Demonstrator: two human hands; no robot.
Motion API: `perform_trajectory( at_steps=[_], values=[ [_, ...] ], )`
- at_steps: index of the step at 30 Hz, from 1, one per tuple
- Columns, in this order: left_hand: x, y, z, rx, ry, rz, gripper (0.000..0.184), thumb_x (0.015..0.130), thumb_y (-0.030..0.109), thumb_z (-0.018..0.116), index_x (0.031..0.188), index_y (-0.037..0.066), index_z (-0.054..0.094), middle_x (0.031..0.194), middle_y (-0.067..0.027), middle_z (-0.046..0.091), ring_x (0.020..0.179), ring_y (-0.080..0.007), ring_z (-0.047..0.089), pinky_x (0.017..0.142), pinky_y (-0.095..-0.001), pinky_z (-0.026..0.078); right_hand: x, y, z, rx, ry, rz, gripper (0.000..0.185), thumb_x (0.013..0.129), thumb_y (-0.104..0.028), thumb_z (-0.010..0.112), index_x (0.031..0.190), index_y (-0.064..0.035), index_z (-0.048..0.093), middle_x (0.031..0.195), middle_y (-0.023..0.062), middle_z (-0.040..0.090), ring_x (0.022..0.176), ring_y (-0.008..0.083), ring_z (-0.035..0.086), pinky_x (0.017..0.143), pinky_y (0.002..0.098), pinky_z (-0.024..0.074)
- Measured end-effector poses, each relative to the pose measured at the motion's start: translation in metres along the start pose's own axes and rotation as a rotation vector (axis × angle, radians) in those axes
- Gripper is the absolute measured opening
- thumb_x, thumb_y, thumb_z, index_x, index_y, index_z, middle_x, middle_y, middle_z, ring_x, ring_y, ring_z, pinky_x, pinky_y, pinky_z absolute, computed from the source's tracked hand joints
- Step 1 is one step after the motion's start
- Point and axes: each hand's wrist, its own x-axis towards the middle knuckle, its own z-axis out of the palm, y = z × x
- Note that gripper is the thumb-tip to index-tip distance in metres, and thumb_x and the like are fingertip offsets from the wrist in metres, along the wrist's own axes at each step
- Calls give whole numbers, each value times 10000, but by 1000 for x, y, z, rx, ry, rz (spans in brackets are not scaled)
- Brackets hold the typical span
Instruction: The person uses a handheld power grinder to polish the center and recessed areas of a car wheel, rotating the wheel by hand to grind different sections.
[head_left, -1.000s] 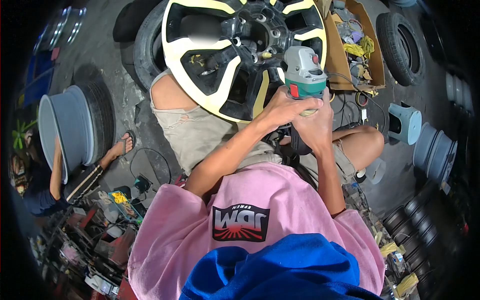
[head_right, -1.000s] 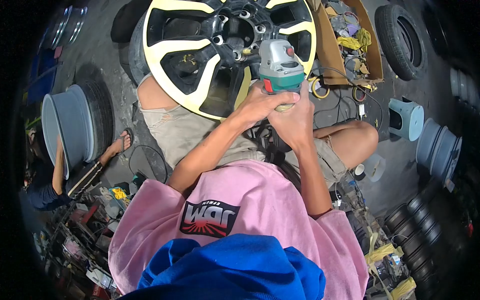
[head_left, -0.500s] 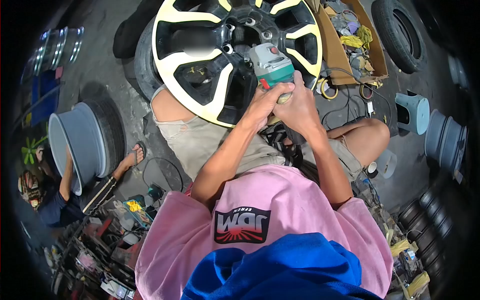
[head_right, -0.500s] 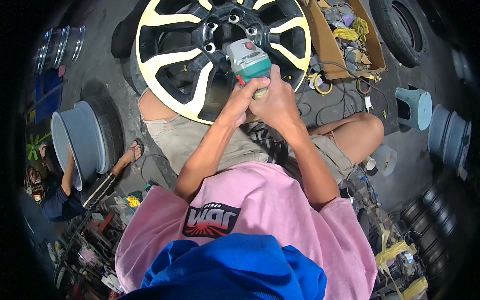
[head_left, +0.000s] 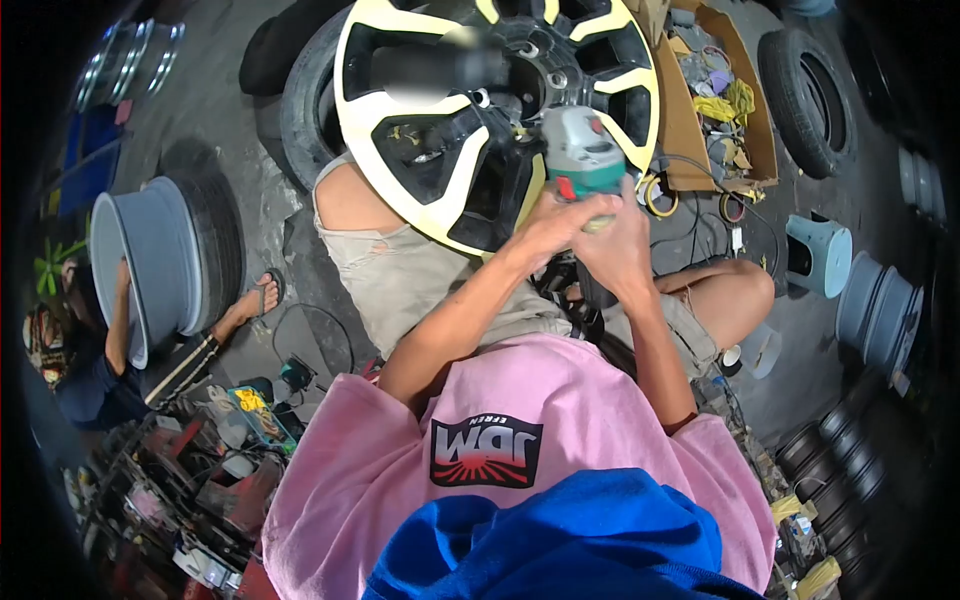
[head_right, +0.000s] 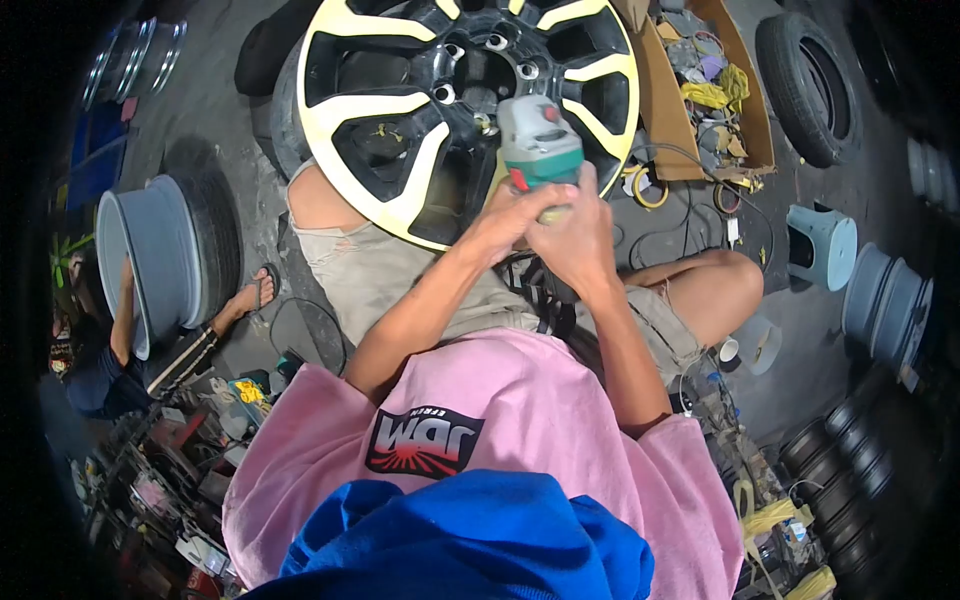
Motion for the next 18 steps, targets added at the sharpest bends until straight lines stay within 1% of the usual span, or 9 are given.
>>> perform_trajectory(
  at_steps=[2,3,5,8,9,11,14,16,18],
  values=[
    [-4,4,12,28,19,0,425,869,173,811,1242,31,667,1142,-63,717,1036,-141,677,939,-316,538,-8,0,-12,143,13,15,535,774,-101,789,1215,31,515,978,179,735,896,256,737,803,378,573],
    [-6,8,20,83,-39,22,441,866,184,820,1253,34,673,1159,-60,719,1036,-129,673,938,-313,538,-13,-6,-20,187,12,24,571,760,-91,799,1254,26,540,1009,121,719,896,167,669,859,337,551],
    [-2,6,30,128,-145,59,486,851,221,845,1273,40,683,1183,-52,721,1025,-102,664,930,-303,539,-15,17,-29,171,26,-25,589,755,-94,810,1265,18,539,1033,110,710,922,172,667,885,336,541],
    [5,19,42,274,-210,162,533,829,268,865,1259,18,675,1146,-67,721,1025,-130,655,932,-307,527,-15,5,-36,202,114,-43,613,755,-101,833,1282,0,538,1116,74,682,997,176,649,937,340,516],
    [6,26,43,272,-202,166,533,829,268,865,1259,18,675,1146,-67,721,1025,-130,655,932,-307,527,-12,4,-38,264,140,-87,602,767,-99,829,1284,-2,536,1125,72,674,1002,172,641,929,334,516],
    [10,42,43,447,-263,87,568,815,314,876,1252,14,672,1148,-82,716,1044,-139,643,943,-309,520,-6,11,-39,340,163,-122,573,798,-90,813,1291,-6,534,1133,63,661,995,157,627,903,318,514],
    [24,44,35,376,-318,60,593,809,345,881,1255,16,672,1159,-92,715,1054,-138,640,951,-306,516,8,8,-34,314,174,-135,559,809,-81,804,1293,-4,535,1134,60,656,986,149,620,891,309,512],
    [20,54,31,437,-291,64,596,816,352,876,1263,13,674,1172,-100,718,1049,-147,650,954,-311,519,13,-1,-29,280,194,-160,593,798,-74,793,1318,3,518,1154,77,659,1001,161,626,908,313,513],
    [20,50,24,392,-254,164,593,827,342,871,1274,6,675,1186,-108,722,1063,-156,658,957,-317,524,17,-17,-26,263,209,-165,624,788,-56,752,1352,10,493,1178,103,661,1026,178,632,934,319,513]
  ],
)
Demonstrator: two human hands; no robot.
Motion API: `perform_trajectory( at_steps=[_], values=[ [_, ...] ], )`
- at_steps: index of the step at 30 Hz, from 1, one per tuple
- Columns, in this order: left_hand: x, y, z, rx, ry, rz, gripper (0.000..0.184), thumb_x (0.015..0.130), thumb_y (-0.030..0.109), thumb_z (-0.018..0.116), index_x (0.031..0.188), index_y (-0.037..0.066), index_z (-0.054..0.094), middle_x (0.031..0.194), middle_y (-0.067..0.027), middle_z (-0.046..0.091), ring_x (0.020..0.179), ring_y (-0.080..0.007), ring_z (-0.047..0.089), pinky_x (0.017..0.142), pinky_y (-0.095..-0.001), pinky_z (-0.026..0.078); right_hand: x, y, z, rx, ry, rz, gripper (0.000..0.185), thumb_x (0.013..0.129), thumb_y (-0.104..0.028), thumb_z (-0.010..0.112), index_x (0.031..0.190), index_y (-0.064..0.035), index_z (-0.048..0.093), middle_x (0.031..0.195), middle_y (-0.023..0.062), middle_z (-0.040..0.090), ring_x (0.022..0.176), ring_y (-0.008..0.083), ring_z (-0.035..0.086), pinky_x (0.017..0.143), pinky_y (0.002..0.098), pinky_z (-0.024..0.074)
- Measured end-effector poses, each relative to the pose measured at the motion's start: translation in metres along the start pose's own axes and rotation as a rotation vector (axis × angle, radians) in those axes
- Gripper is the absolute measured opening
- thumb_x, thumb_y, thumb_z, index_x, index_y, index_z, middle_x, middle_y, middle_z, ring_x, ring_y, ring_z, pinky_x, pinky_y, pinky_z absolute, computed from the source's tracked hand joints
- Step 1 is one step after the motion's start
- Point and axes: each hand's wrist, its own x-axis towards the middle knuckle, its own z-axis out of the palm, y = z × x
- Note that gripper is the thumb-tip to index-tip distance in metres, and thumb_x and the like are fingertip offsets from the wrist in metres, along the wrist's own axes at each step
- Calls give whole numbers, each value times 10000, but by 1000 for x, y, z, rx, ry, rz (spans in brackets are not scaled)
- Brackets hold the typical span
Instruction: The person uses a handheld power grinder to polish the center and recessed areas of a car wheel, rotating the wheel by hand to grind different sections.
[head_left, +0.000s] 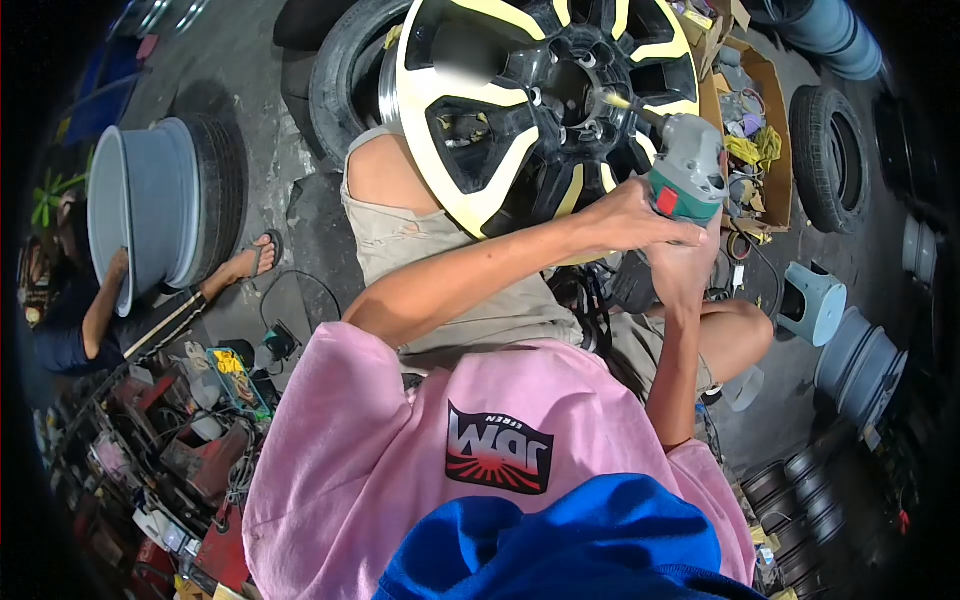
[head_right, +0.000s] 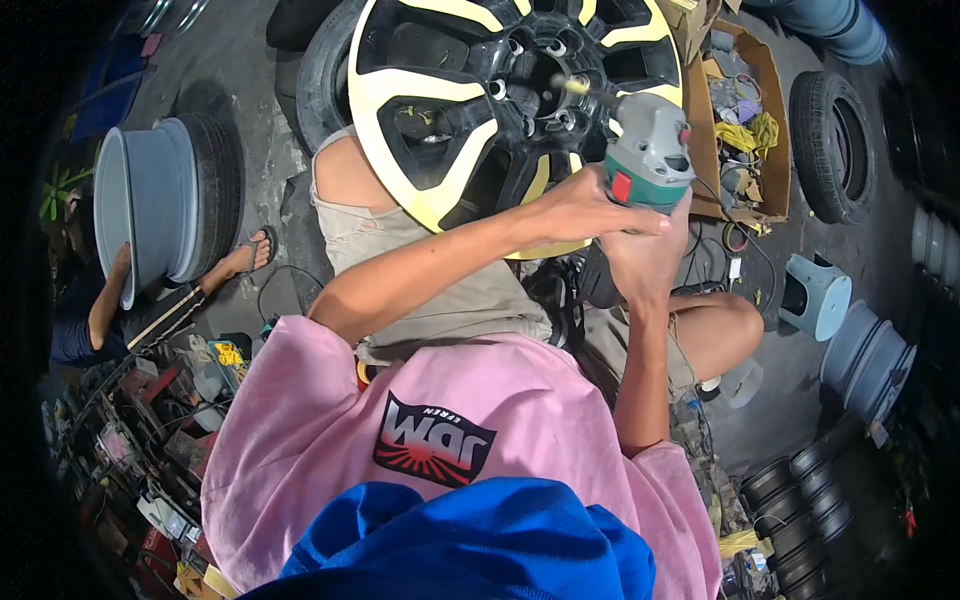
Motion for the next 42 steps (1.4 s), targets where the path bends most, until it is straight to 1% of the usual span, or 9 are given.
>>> perform_trajectory(
  at_steps=[6,7,10,15,18,24,26,33,42],
  values=[
    [-14,-5,-3,-208,113,10,532,841,230,870,1274,-7,671,1216,-102,713,1088,-150,666,976,-328,540,11,-18,6,-84,-170,103,658,766,-46,700,1380,24,470,1196,130,664,1050,190,638,956,329,516],
    [-14,-5,-4,-238,128,20,517,850,210,861,1277,-6,666,1219,-103,711,1088,-154,668,977,-330,540,14,-18,8,-144,-131,59,609,732,-95,744,1277,25,501,1050,206,743,974,297,749,879,395,566],
    [-19,5,-8,-302,140,36,489,878,188,828,1290,-2,646,1224,-102,706,1094,-165,669,986,-342,539,22,-27,15,-119,-162,49,578,733,-95,741,1248,23,505,1045,208,744,976,322,751,879,401,566],
    [-17,-2,-23,-326,223,3,505,896,235,794,1314,7,625,1249,-87,677,1152,-162,634,1028,-348,492,36,-28,28,-227,-220,2,482,741,-89,743,1136,29,492,973,278,723,960,456,729,824,447,572],
    [-18,-5,-29,-381,245,37,514,887,241,780,1324,28,614,1242,-74,662,1143,-160,626,1021,-348,480,42,-28,36,-268,-261,15,498,764,-130,767,1170,30,529,993,256,731,966,440,733,816,440,568],
    [-17,-10,-41,-450,308,-12,549,871,262,775,1330,32,580,1221,-70,642,1124,-166,628,996,-335,484,48,-28,46,-290,-290,31,520,767,-100,748,1197,53,500,961,291,722,955,478,718,806,450,574],
    [-16,-11,-41,-446,321,-16,530,875,258,770,1317,29,589,1215,-70,648,1120,-166,630,995,-334,485,49,-25,47,-251,-296,31,531,746,-126,763,1148,72,479,947,336,701,927,503,699,785,486,568],
    [-14,-20,-38,-412,375,-25,429,852,258,805,1204,39,694,1161,-65,707,1065,-147,654,975,-325,488,43,-5,49,-153,-290,30,560,746,-142,792,1180,36,486,996,303,717,977,489,700,829,477,565],
    [-19,-20,-41,-412,317,56,420,862,249,797,1217,52,691,1158,-40,704,1081,-134,637,1010,-334,473,38,-8,50,-247,-223,-91,499,721,-111,801,1083,29,488,945,292,698,922,511,685,779,504,561]
  ],
)
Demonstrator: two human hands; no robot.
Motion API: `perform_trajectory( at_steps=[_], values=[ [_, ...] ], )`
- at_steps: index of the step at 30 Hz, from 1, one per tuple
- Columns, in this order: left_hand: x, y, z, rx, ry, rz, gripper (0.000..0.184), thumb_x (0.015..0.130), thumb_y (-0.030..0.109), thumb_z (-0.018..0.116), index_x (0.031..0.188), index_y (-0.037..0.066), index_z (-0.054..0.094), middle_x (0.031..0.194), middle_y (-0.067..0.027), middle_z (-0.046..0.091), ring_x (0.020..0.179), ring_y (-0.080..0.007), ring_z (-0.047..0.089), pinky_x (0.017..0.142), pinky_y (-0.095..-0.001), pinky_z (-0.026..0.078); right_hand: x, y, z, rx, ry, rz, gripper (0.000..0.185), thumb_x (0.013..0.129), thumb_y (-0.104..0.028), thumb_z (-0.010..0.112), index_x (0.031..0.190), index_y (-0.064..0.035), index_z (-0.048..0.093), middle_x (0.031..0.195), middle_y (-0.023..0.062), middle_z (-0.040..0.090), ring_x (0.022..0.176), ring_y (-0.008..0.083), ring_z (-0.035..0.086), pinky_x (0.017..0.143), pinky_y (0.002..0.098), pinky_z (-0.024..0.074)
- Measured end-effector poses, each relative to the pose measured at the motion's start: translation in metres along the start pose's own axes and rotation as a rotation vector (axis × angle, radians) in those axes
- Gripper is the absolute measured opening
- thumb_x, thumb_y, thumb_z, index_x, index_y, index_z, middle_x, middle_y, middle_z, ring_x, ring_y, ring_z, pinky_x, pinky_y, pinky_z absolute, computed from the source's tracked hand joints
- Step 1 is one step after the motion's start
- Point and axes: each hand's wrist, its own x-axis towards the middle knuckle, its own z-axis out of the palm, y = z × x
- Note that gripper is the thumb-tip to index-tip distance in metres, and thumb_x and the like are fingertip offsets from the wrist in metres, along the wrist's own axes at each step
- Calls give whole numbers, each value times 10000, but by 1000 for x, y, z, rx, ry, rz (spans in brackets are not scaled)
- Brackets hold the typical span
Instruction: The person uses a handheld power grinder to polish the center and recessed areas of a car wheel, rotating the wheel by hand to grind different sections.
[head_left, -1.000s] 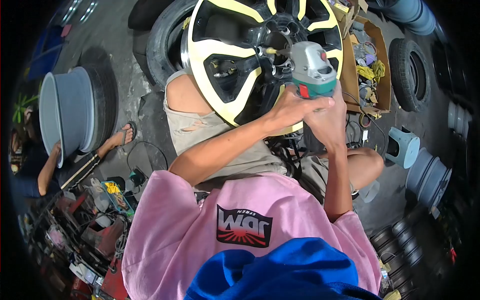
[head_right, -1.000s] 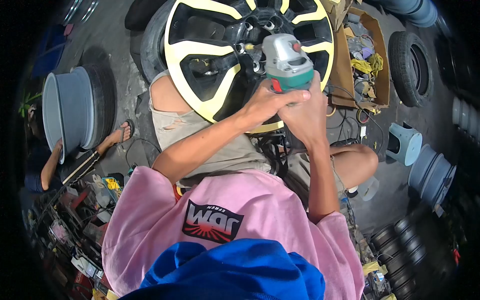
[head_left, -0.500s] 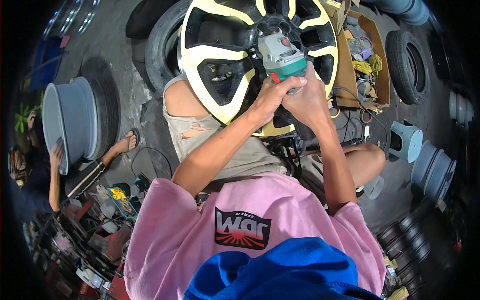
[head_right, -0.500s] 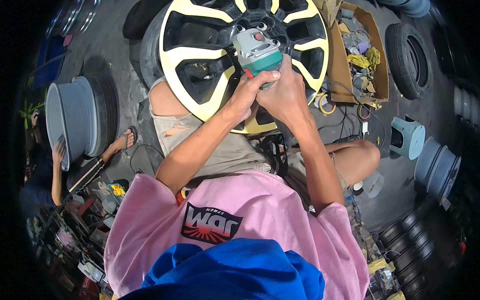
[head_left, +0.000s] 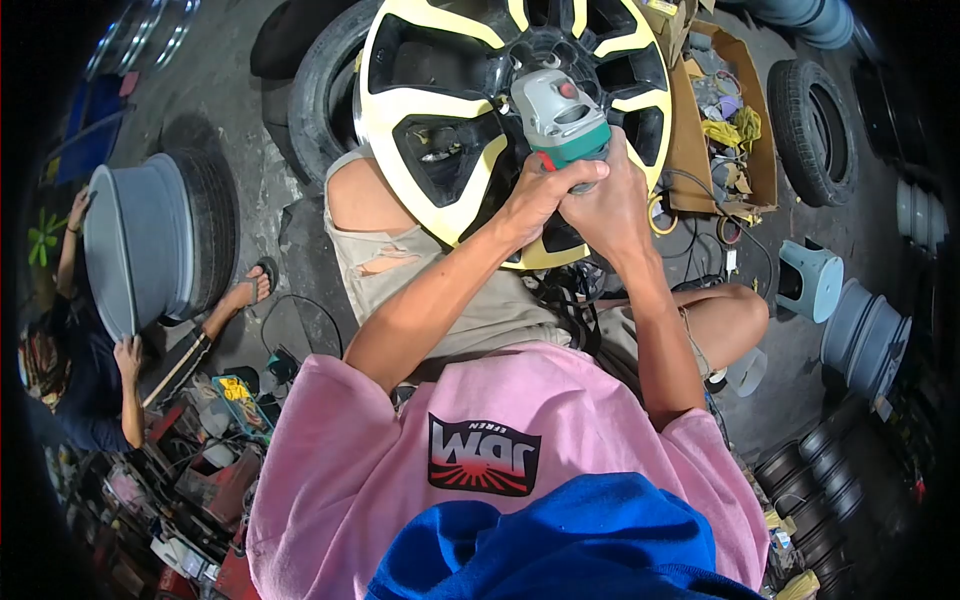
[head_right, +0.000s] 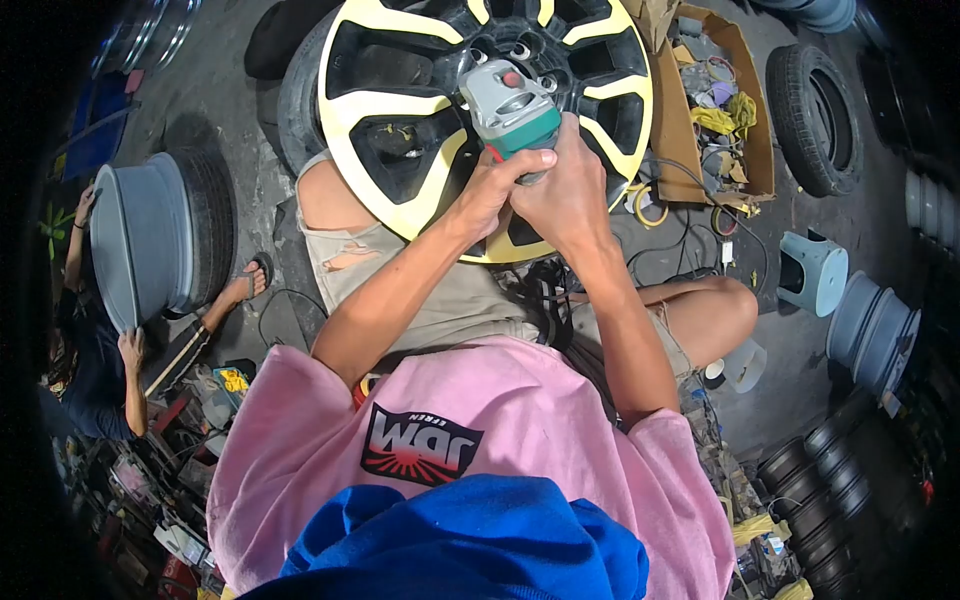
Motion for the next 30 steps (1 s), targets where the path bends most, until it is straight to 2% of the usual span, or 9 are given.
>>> perform_trajectory(
  at_steps=[6,8,17,20,30],
  values=[
    [-3,6,5,-82,-14,-7,442,884,249,784,1266,60,665,1197,-39,688,1100,-131,627,1020,-331,465,3,-19,-7,-90,-25,27,498,734,-103,774,1101,64,481,938,327,692,912,514,685,752,508,564],
    [-3,11,8,-52,-13,-30,474,878,252,780,1281,45,642,1210,-51,671,1130,-137,617,1022,-328,465,4,-19,-10,-14,-71,133,519,741,-108,770,1135,65,480,937,320,699,917,508,690,774,505,564],
    [-2,7,1,9,-14,-23,538,867,262,778,1322,38,601,1227,-54,648,1150,-154,608,1032,-338,454,1,-8,2,3,23,-17,545,732,-117,786,1159,51,492,941,306,703,917,501,695,782,511,562],
    [1,6,-2,-30,-11,-18,556,869,281,766,1340,50,582,1223,-48,643,1140,-155,610,1032,-339,453,7,-15,-1,-85,-34,22,539,739,-130,783,1151,58,492,933,313,699,899,508,693,762,524,561],
    [6,3,-6,-54,24,-27,513,882,292,745,1304,49,585,1181,-52,646,1112,-150,623,995,-335,479,13,-5,7,-69,-50,20,518,742,-139,765,1120,80,486,879,333,693,864,521,688,736,539,562]
  ],
)
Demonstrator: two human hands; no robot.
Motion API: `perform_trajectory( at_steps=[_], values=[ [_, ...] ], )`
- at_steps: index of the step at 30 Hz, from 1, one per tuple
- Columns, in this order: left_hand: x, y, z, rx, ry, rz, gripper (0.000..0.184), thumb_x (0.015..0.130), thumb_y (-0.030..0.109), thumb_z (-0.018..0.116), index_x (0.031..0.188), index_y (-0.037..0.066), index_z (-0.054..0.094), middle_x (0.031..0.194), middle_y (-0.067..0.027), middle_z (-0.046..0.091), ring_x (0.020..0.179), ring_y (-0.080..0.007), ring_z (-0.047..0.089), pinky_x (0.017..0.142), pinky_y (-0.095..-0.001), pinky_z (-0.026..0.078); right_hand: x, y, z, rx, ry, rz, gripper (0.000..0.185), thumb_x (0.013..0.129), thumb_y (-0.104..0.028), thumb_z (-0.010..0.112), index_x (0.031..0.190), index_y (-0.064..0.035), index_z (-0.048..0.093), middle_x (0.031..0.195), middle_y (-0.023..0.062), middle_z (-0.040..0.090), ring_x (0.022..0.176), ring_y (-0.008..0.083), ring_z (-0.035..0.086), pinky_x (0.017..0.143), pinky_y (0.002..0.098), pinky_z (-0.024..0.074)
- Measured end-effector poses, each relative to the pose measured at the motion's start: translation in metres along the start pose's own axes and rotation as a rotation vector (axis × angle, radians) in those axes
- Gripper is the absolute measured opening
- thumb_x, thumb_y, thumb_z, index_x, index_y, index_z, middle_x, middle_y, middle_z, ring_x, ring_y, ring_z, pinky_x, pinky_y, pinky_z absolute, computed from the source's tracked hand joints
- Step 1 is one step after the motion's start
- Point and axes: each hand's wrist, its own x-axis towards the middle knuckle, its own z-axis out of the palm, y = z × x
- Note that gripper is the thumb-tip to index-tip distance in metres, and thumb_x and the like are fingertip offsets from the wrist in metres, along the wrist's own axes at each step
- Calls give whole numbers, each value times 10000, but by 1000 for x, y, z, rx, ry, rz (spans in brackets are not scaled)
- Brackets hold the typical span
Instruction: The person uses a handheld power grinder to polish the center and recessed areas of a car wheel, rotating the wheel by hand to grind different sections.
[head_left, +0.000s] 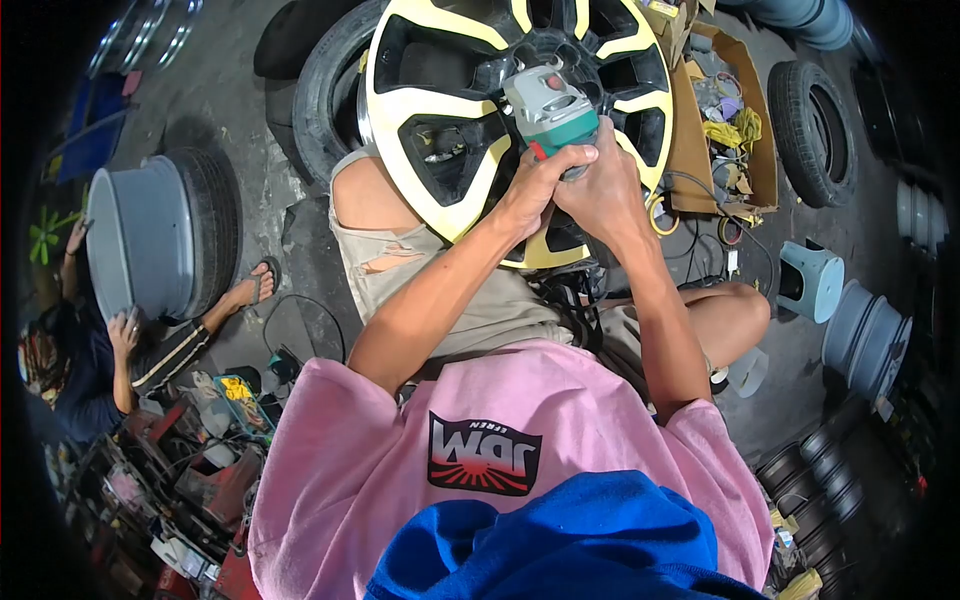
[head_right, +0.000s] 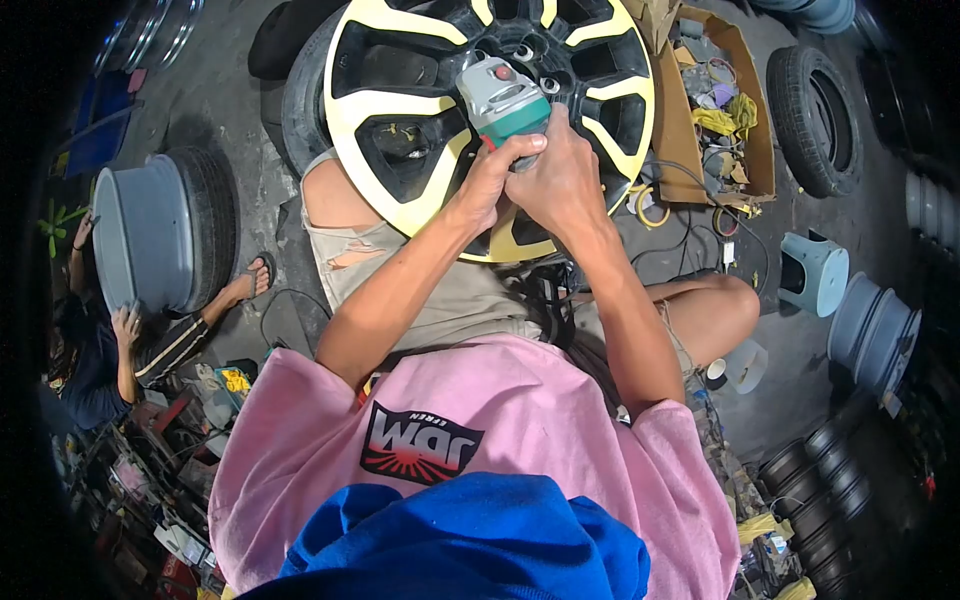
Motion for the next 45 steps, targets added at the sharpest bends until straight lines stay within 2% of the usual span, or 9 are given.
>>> perform_trajectory(
  at_steps=[3,13,16,18,23,26,30,35,45],
  values=[
    [1,-1,-1,-61,26,-26,492,853,241,793,1273,42,634,1183,-53,681,1105,-153,642,1001,-325,480,0,2,2,11,-18,20,530,746,-145,767,1131,86,486,883,333,694,879,520,689,747,534,563],
    [0,-3,-1,-9,67,-26,507,848,247,802,1271,22,636,1193,-64,683,1106,-157,647,1005,-330,482,-3,8,3,73,-14,16,576,750,-151,778,1181,103,492,943,336,703,918,519,688,780,513,568],
    [0,-5,-1,73,52,-25,530,866,298,762,1301,37,607,1196,-61,664,1112,-163,630,1004,-338,475,-4,5,0,81,-18,33,576,746,-138,780,1183,103,492,954,337,703,927,519,687,777,514,567],
    [-1,-6,0,13,41,-20,536,835,257,814,1277,13,634,1195,-71,682,1116,-166,641,1017,-333,473,-7,0,-5,57,-24,62,573,745,-131,781,1182,102,493,957,335,703,929,519,687,776,514,568],
    [-6,-5,2,25,5,24,537,839,275,812,1286,33,637,1194,-61,680,1115,-169,634,1027,-334,461,-11,-4,-8,-7,22,-8,530,746,-121,784,1138,72,484,944,331,699,906,518,692,769,523,567],
    [-8,-3,4,25,-11,19,502,854,277,803,1273,47,651,1192,-55,681,1112,-160,628,1027,-334,459,-12,-9,-9,6,16,35,518,749,-124,781,1124,57,473,936,330,698,909,516,694,766,522,566],
    [-8,1,9,77,-4,-14,500,879,262,763,1294,22,619,1194,-58,665,1107,-150,625,1006,-332,471,-15,-5,-8,53,6,63,508,755,-125,771,1125,51,471,936,325,701,915,515,695,773,506,567],
    [-8,5,9,102,-9,-24,496,877,250,779,1292,21,632,1198,-53,676,1110,-147,628,1009,-325,471,-15,-2,-4,106,41,59,484,757,-104,751,1120,52,471,928,314,704,924,510,697,782,480,565],
    [-12,2,5,98,-54,-39,504,869,245,789,1301,37,631,1246,-51,653,1157,-143,597,1039,-330,447,-23,-6,-4,72,61,56,499,761,-85,743,1162,53,480,924,307,706,920,505,698,777,498,563]
  ],
)
